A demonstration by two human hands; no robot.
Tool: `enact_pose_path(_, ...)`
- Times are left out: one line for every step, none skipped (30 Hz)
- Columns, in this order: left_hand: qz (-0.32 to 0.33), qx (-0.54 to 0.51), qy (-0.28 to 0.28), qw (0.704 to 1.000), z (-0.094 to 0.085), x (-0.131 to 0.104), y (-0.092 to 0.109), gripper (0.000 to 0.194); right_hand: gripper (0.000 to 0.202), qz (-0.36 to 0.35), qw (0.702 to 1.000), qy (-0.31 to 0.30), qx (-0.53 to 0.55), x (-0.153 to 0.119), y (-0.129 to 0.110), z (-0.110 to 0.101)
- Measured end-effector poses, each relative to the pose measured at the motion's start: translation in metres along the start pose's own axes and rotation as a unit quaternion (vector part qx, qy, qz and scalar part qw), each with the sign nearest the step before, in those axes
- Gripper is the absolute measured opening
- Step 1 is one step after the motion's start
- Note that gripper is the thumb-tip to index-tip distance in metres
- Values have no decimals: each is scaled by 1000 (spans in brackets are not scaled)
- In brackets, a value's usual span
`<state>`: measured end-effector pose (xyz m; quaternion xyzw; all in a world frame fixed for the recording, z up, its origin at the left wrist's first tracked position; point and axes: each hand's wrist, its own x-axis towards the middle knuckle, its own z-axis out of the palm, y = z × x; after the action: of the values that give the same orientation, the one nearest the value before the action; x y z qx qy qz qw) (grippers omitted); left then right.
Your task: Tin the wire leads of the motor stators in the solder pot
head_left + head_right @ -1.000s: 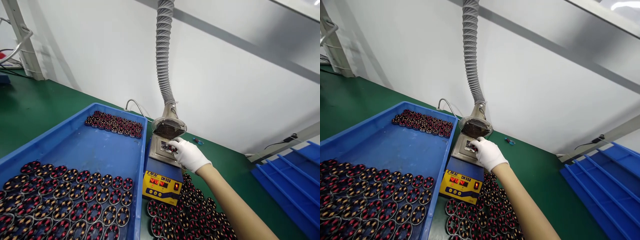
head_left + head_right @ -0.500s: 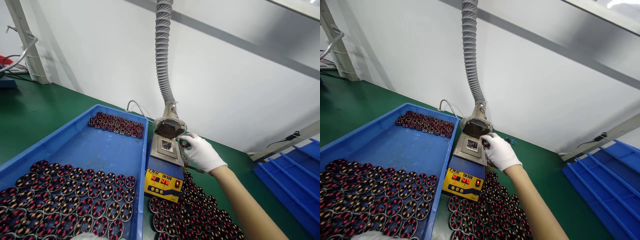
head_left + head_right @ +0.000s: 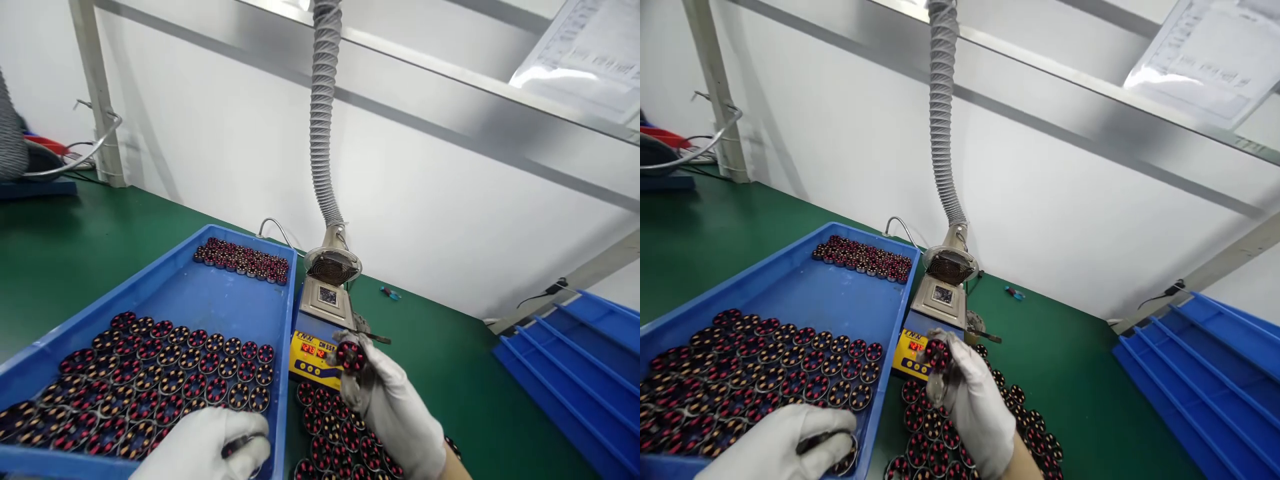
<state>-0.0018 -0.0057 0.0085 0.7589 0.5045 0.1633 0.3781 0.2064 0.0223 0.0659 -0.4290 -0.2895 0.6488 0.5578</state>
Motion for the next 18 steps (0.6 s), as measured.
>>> enact_pose_path(1, -4, 13, 1000, 2, -2, 2, 28, 30, 20, 1000, -1, 23, -5, 8, 3)
enact_pose_path(5, -6, 27, 1000, 4, -5, 4, 29, 29, 41, 998, -6, 42, -10, 14, 6)
enact_pose_path(14, -5, 42, 999, 7, -8, 6, 29, 28, 62, 996, -14, 59, -14, 20, 9)
enact_pose_path(27, -2, 65, 998, 10, -12, 7, 29, 27, 83, 993, -24, 75, -17, 25, 12)
enact_pose_path(48, 7, 92, 995, 13, -16, 8, 27, 25, 100, 990, -33, 90, -20, 29, 15)
enact_pose_path(76, 18, 130, 988, 15, -20, 9, 25, 24, 112, 987, -44, 102, -22, 32, 18)
enact_pose_path(110, 32, 173, 978, 17, -24, 10, 24, 24, 120, 985, -53, 113, -24, 34, 21)
enact_pose_path(147, 47, 216, 964, 17, -27, 12, 24, 24, 125, 983, -58, 123, -25, 36, 24)
enact_pose_path(183, 63, 257, 947, 16, -29, 14, 25, 24, 127, 981, -60, 134, -27, 38, 27)
enact_pose_path(215, 81, 295, 927, 14, -31, 16, 25, 25, 129, 979, -62, 143, -28, 39, 30)
enact_pose_path(243, 104, 324, 909, 11, -31, 20, 25, 25, 131, 978, -66, 148, -29, 41, 33)
enact_pose_path(264, 131, 342, 892, 7, -31, 23, 24, 26, 134, 977, -71, 150, -30, 43, 35)
enact_pose_path(276, 164, 348, 881, 3, -30, 26, 23, 27, 133, 977, -73, 148, -31, 46, 38)
enact_pose_path(279, 200, 347, 872, 0, -29, 28, 22, 28, 127, 979, -71, 142, -31, 49, 40)
enact_pose_path(275, 238, 337, 868, -3, -27, 30, 21, 30, 115, 982, -61, 135, -30, 53, 41)
enact_pose_path(264, 273, 319, 868, -6, -26, 32, 20, 33, 95, 986, -47, 126, -28, 58, 42)
enact_pose_path(248, 305, 294, 872, -8, -24, 32, 21, 34, 72, 990, -30, 115, -25, 64, 42)
enact_pose_path(223, 330, 262, 879, -9, -23, 33, 21, 36, 52, 993, -18, 100, -21, 70, 42)
